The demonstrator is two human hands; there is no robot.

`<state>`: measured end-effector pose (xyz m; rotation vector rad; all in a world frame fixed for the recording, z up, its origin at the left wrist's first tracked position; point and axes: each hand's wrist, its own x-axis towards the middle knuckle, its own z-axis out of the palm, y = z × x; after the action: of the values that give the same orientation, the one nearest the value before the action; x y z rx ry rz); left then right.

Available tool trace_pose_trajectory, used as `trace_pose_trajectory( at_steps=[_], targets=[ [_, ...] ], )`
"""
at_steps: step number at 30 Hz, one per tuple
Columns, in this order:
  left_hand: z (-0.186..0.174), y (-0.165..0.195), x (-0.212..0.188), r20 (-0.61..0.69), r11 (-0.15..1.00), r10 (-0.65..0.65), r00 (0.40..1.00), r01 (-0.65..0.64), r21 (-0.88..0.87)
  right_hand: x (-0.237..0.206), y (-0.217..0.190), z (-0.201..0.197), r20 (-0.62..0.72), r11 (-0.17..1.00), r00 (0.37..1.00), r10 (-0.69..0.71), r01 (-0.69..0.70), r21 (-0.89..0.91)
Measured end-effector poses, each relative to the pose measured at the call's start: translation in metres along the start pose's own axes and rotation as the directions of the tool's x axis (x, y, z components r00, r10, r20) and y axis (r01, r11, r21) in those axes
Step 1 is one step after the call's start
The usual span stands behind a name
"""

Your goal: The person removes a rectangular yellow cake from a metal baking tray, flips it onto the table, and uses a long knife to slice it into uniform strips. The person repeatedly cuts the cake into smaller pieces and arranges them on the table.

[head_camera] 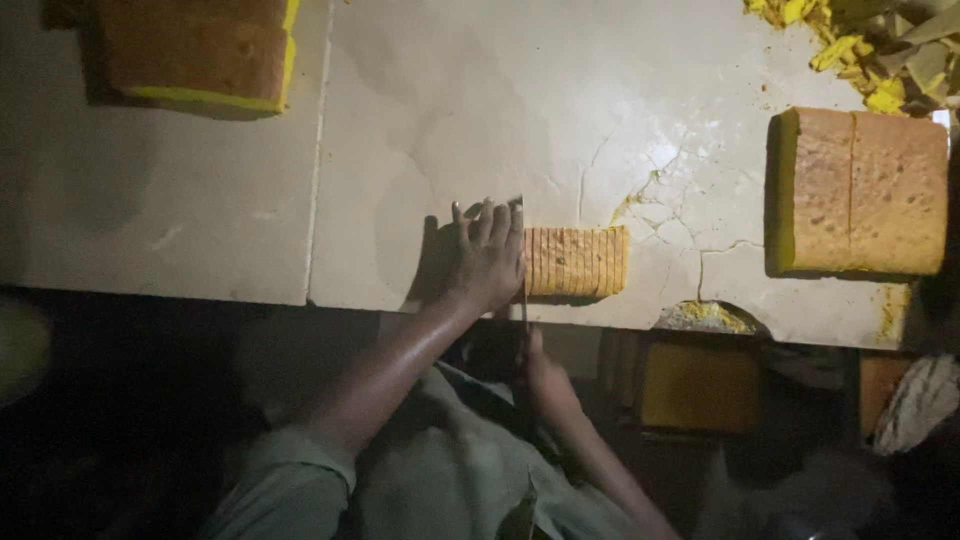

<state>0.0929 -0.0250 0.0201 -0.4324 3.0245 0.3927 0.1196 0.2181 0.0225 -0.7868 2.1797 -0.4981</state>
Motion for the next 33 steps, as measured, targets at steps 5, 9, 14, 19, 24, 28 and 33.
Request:
trace_pose_trajectory(
  at_steps=[5, 9, 14, 19, 24, 28, 33],
  targets=[
    [0.020, -0.006, -0.001, -0.191, 0.997, 0.005, 0.982, -0.020, -0.077, 0.070, -0.036, -0.046, 0.226, 0.673, 0.851, 0.473, -0.515, 0.531],
    [0.019, -0.007, -0.001, -0.250, 0.989, -0.050, 0.967, 0.083, 0.121, 0.093, -0.062, -0.065, 0.083, 0.885, 0.970, 0.227, -0.241, 0.399],
    [0.010, -0.006, -0.010, -0.092, 0.992, -0.038, 0.995, 0.026, -0.122, 0.013, -0.019, -0.027, 0.115, 0.903, 0.979, 0.169, -0.200, 0.380],
    [-0.002, -0.006, -0.012, 0.025, 0.995, -0.056, 0.998, 0.058, -0.079, -0.004, -0.004, 0.002, 0.085, 0.992, 0.996, -0.019, 0.030, -0.126],
    [0.007, -0.015, -0.010, -0.195, 0.997, 0.011, 0.981, -0.026, -0.075, 0.055, -0.062, -0.038, 0.020, 0.990, 0.990, 0.137, -0.136, -0.041],
    [0.012, -0.025, -0.017, -0.237, 0.999, 0.041, 0.971, -0.043, -0.003, 0.075, -0.121, -0.080, -0.013, 0.965, 0.975, 0.223, -0.219, 0.145],
    [0.007, -0.026, -0.016, -0.139, 0.993, 0.016, 0.990, -0.032, -0.116, 0.007, -0.120, -0.060, 0.146, 0.801, 0.888, 0.436, -0.456, 0.388]
  ],
)
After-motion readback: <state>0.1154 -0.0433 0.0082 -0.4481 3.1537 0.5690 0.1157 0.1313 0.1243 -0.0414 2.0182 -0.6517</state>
